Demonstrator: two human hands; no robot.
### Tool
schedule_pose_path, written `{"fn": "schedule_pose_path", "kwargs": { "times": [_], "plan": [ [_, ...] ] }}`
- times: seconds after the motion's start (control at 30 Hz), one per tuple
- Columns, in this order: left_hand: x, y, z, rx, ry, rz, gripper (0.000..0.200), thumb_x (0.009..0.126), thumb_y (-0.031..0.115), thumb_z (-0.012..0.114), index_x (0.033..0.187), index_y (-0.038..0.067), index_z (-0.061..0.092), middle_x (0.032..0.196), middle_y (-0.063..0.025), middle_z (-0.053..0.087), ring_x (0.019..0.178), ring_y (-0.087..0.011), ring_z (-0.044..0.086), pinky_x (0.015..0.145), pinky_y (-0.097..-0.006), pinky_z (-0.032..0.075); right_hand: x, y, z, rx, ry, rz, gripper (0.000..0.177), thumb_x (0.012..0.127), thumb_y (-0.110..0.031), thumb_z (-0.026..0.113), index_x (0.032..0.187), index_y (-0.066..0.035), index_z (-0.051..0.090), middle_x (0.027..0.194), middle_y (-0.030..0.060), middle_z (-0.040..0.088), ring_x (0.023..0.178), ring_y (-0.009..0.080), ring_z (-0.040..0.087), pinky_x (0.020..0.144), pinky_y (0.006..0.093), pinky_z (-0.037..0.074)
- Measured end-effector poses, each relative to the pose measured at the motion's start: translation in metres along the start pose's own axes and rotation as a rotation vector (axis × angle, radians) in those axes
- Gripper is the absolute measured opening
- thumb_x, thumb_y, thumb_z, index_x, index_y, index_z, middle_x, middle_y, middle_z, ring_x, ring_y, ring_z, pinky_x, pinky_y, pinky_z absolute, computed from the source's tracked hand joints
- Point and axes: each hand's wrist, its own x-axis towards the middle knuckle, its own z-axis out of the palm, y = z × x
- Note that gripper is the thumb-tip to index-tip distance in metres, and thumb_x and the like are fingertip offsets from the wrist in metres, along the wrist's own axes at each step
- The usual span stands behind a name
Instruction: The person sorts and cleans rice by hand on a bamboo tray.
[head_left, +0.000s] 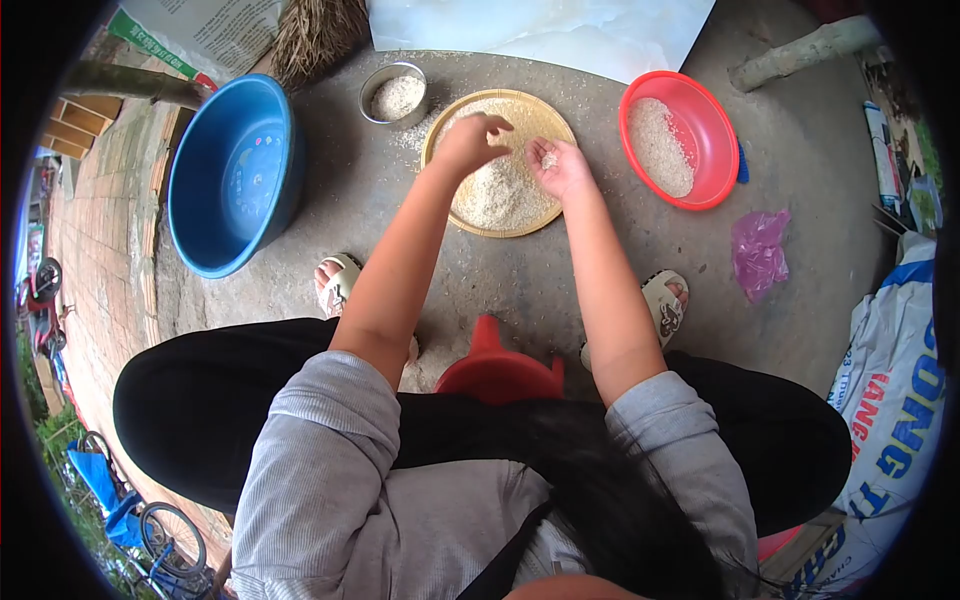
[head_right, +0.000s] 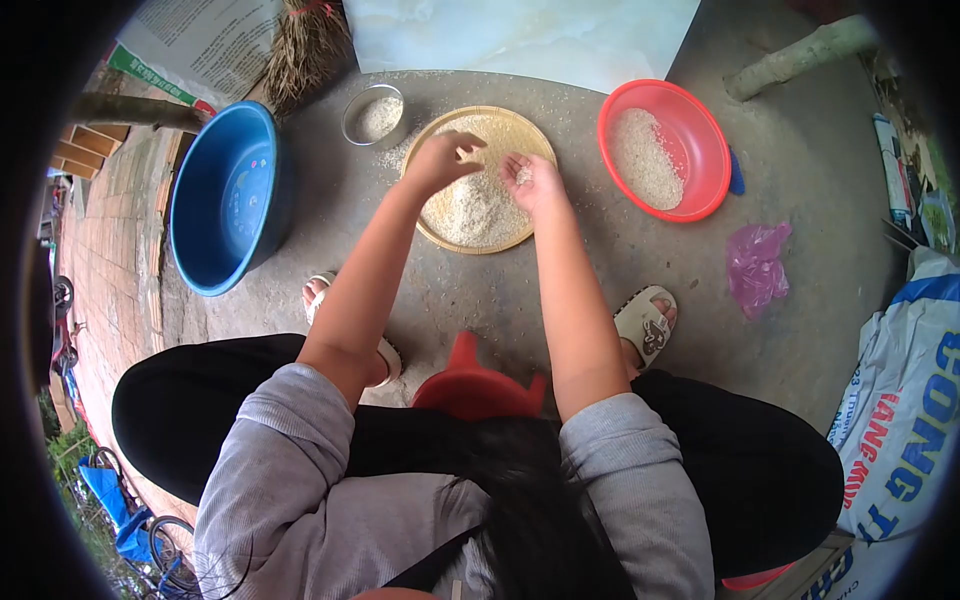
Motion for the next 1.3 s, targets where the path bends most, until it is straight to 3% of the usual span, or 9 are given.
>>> {"fn": "schedule_pose_path", "kwargs": {
  "times": [0.23,0.33,0.47,0.57,0.63,0.9,1.13,1.23,1.3],
  "plan": [
    [-0.03,-0.029,0.06,0.037,-0.044,0.093,0.023,0.065,0.013,0.075,0.088,0.009,0.07,0.083,-0.0105,0.064,0.081,-0.0235,0.064,0.073,-0.0327,0.05,-0.008,-0.016,-0.001,-0.171,0.002,-0.101,0.034,0.095,-0.02,0.038,0.107,0.01,0.05,0.102,0.019,0.056,0.098,0.0265,0.057,0.088,0.0359,0.05],
    [-0.021,-0.009,0.037,-0.534,-0.013,-0.229,0.017,0.07,0.006,0.074,0.086,0.003,0.07,0.076,-0.0059,0.069,0.066,-0.0094,0.063,0.062,-0.0263,0.05,-0.009,-0.005,0.0,-0.269,0.003,-0.114,0.035,0.096,-0.019,0.032,0.107,0.01,0.048,0.102,0.0208,0.056,0.093,0.027,0.058,0.084,0.0374,0.052],
    [-0.005,0.021,-0.004,-0.694,-0.307,-0.052,0.026,0.073,0.009,0.074,0.097,0.002,0.067,0.094,-0.0089,0.069,0.085,-0.0153,0.064,0.076,-0.0287,0.05,-0.02,0.013,0.009,-0.327,-0.068,-0.035,0.034,0.097,-0.021,0.031,0.102,0.008,0.048,0.095,0.0176,0.055,0.083,0.0236,0.057,0.076,0.0347,0.054],
    [-0.005,0.024,-0.008,0.077,-0.069,0.2,0.039,0.066,0.015,0.078,0.102,0.008,0.066,0.102,-0.0109,0.066,0.093,-0.0228,0.062,0.079,-0.0349,0.048,-0.009,0.012,0.006,-0.184,0.069,0.127,0.032,0.097,-0.02,0.032,0.098,0.007,0.049,0.09,0.0162,0.056,0.08,0.0237,0.058,0.071,0.0332,0.054],
    [-0.008,0.022,-0.006,0.326,-0.255,-0.051,0.047,0.059,0.019,0.08,0.103,0.013,0.064,0.102,-0.0113,0.063,0.097,-0.0284,0.059,0.081,-0.0381,0.047,-0.004,0.009,0.001,-0.214,0.081,0.121,0.032,0.096,-0.019,0.032,0.097,0.008,0.05,0.089,0.0163,0.056,0.079,0.0236,0.058,0.072,0.0332,0.055],
    [-0.042,-0.003,0.074,0.179,-0.216,0.189,0.019,0.067,0.012,0.069,0.086,0.011,0.067,0.082,-0.0077,0.062,0.081,-0.0277,0.062,0.072,-0.0363,0.049,-0.004,-0.009,-0.003,-0.23,0.116,-0.049,0.032,0.095,-0.018,0.035,0.099,0.009,0.051,0.088,0.0169,0.057,0.082,0.0249,0.059,0.077,0.0355,0.055],
    [-0.006,0.021,0.012,-0.434,-0.055,-0.124,0.013,0.071,0.009,0.071,0.084,0.006,0.07,0.075,-0.0046,0.069,0.071,-0.0144,0.065,0.068,-0.0271,0.05,-0.001,0.001,0.001,-0.28,0.073,-0.007,0.032,0.095,-0.018,0.032,0.099,0.008,0.05,0.087,0.0169,0.056,0.077,0.0247,0.057,0.072,0.0369,0.054],
    [0.002,0.029,-0.003,-0.427,-0.341,-0.058,0.027,0.073,0.014,0.072,0.099,0.009,0.067,0.093,-0.0107,0.068,0.088,-0.0209,0.065,0.079,-0.032,0.049,-0.005,0.01,0.01,-0.282,0.202,-0.088,0.027,0.095,-0.02,0.038,0.1,0.004,0.049,0.088,0.0153,0.055,0.078,0.0246,0.057,0.07,0.0345,0.053],
    [0.001,0.019,0.004,0.083,0.002,0.168,0.043,0.074,0.022,0.072,0.115,0.013,0.06,0.12,-0.0172,0.058,0.109,-0.0291,0.056,0.092,-0.0384,0.044,-0.005,0.012,0.013,-0.235,0.078,0.029,0.022,0.094,-0.023,0.043,0.095,-0.002,0.048,0.081,0.0112,0.055,0.069,0.0214,0.056,0.065,0.0308,0.051]
  ]
}}
